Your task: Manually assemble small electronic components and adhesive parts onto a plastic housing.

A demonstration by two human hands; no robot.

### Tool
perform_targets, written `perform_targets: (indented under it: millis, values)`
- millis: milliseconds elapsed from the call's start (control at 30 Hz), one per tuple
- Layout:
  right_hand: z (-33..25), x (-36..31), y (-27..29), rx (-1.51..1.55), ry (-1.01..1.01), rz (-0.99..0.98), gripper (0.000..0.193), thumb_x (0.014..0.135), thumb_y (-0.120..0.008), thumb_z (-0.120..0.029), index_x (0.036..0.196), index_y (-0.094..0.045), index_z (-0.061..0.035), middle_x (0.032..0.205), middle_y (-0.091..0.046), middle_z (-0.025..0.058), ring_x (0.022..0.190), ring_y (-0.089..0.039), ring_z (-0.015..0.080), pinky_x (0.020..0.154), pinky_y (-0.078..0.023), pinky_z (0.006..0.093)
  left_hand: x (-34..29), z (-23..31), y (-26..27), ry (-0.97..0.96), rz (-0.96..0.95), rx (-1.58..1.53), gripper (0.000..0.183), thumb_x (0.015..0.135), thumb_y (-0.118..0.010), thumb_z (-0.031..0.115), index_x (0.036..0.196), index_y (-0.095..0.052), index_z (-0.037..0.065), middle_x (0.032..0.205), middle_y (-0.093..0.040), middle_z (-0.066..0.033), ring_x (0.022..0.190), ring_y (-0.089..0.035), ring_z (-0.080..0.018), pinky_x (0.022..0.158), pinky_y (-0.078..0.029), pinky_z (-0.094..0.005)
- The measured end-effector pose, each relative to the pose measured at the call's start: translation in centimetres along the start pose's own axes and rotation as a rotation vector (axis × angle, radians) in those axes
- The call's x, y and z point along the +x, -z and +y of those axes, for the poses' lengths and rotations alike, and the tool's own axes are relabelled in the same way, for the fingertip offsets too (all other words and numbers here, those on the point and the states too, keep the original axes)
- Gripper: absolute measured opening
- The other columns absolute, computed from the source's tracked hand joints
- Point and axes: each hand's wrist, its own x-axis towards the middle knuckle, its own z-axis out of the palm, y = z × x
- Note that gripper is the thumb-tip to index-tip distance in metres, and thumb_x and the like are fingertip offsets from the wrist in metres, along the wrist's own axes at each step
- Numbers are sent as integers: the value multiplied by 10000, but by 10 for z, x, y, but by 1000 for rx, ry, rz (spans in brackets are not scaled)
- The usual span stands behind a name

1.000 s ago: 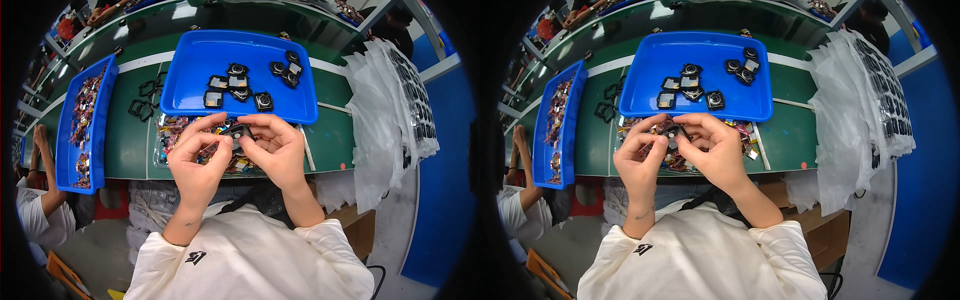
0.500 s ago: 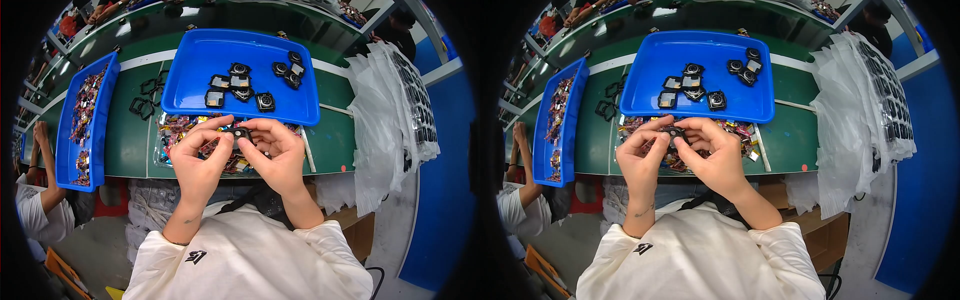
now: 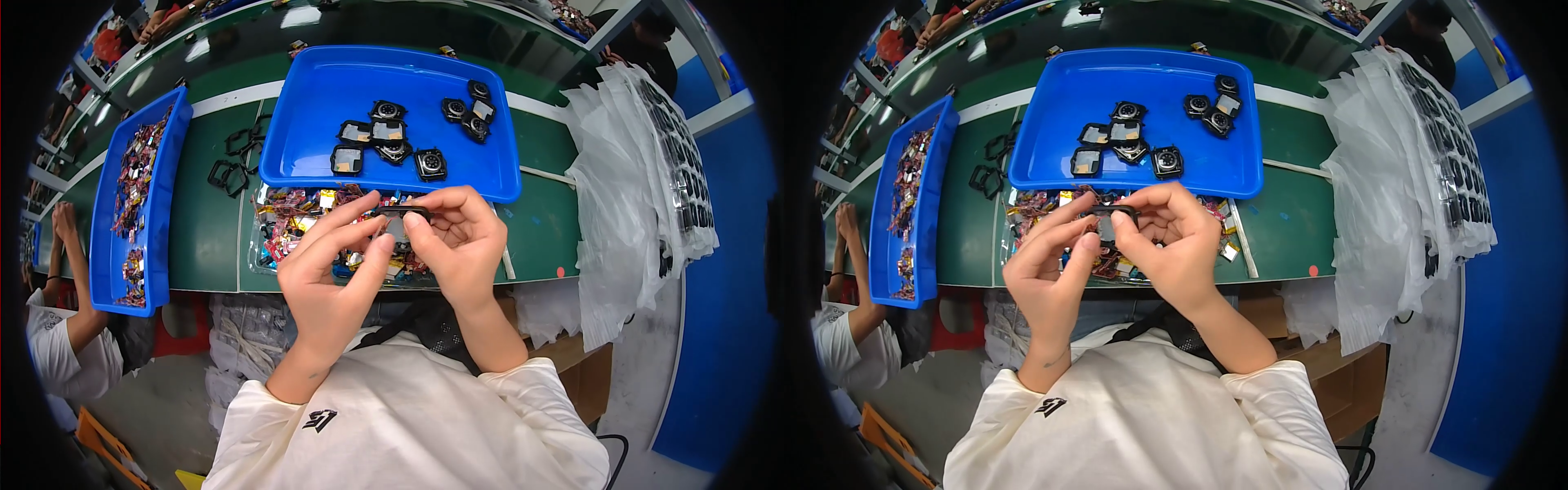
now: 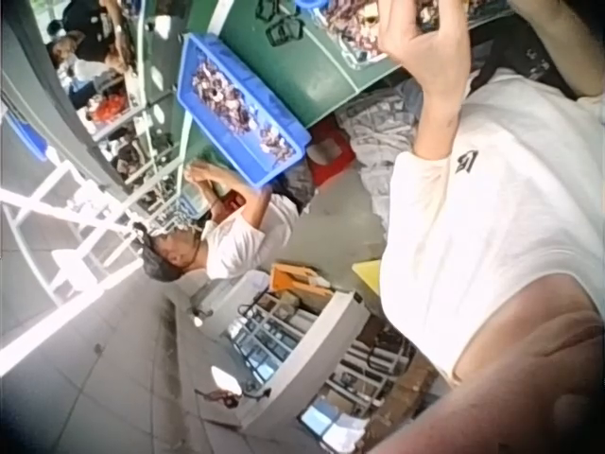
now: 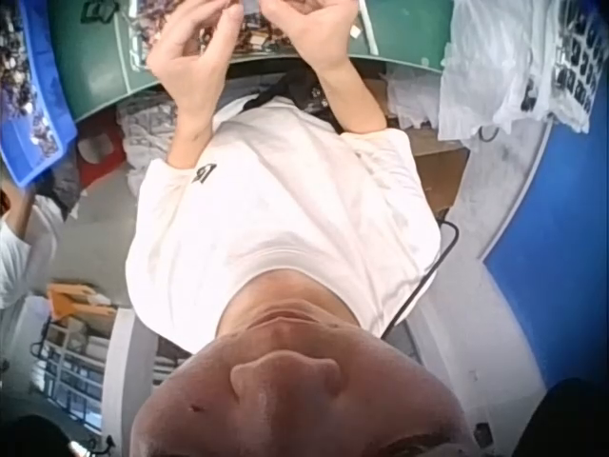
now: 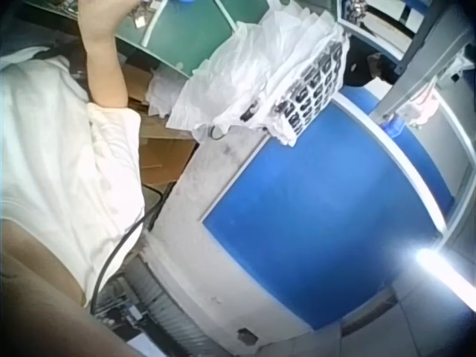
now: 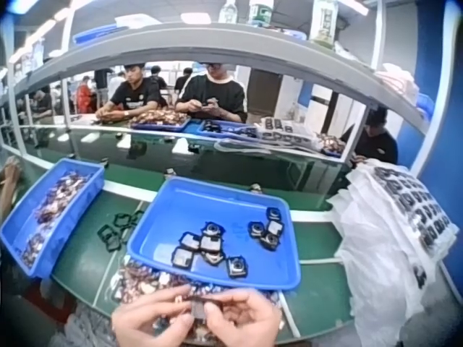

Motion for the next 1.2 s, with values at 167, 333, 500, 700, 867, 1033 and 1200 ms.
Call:
perform_targets:
  millis: [167,333,500,700,867,1033,1200]
  values:
    - [-7,5,5,146,-262,-105,189,809,-658,29,989,-606,57,927,-639,86,790,-609,76,674,-510,192,1,2,5,-41,2,44,146,731,-697,-42,876,-699,-23,987,-652,-139,800,-632,-144,665,-502,-231]
    - [-7,6,7,168,-246,-157,170,816,-647,36,982,-617,58,933,-645,102,810,-618,88,692,-521,209,-2,3,11,-82,-47,158,158,740,-692,-51,897,-684,-30,853,-615,-105,755,-618,-133,683,-500,-214]
    - [-11,3,4,-39,-96,-91,166,769,-624,88,934,-605,73,925,-655,147,861,-643,178,768,-524,283,-4,9,15,285,-98,-309,123,782,-680,-46,903,-655,-47,875,-648,-102,765,-627,-120,701,-507,-209]
    - [-6,-4,5,-240,135,-125,178,711,-616,115,879,-604,60,871,-652,142,860,-650,211,785,-529,319,-6,4,16,449,-136,-543,104,794,-679,-48,892,-643,-46,866,-673,-102,773,-634,-109,691,-517,-213]
    - [-11,-6,7,-146,78,-160,215,694,-638,113,900,-600,68,903,-648,155,870,-648,213,809,-531,321,-6,4,15,381,-96,-419,100,777,-695,-55,850,-630,-39,835,-671,-98,742,-627,-100,664,-501,-202]
    - [-8,-7,10,-7,12,-200,210,732,-674,113,916,-579,76,954,-631,181,891,-641,210,806,-537,315,-7,2,12,356,-74,-371,158,757,-716,-53,841,-585,-31,791,-647,-73,724,-613,-86,659,-485,-191]
    - [-9,-6,8,86,-46,-157,189,762,-669,98,926,-580,69,942,-634,170,878,-637,191,787,-528,307,-5,1,10,369,-88,-368,192,751,-724,-48,894,-597,-43,839,-641,-67,744,-612,-87,660,-479,-191]
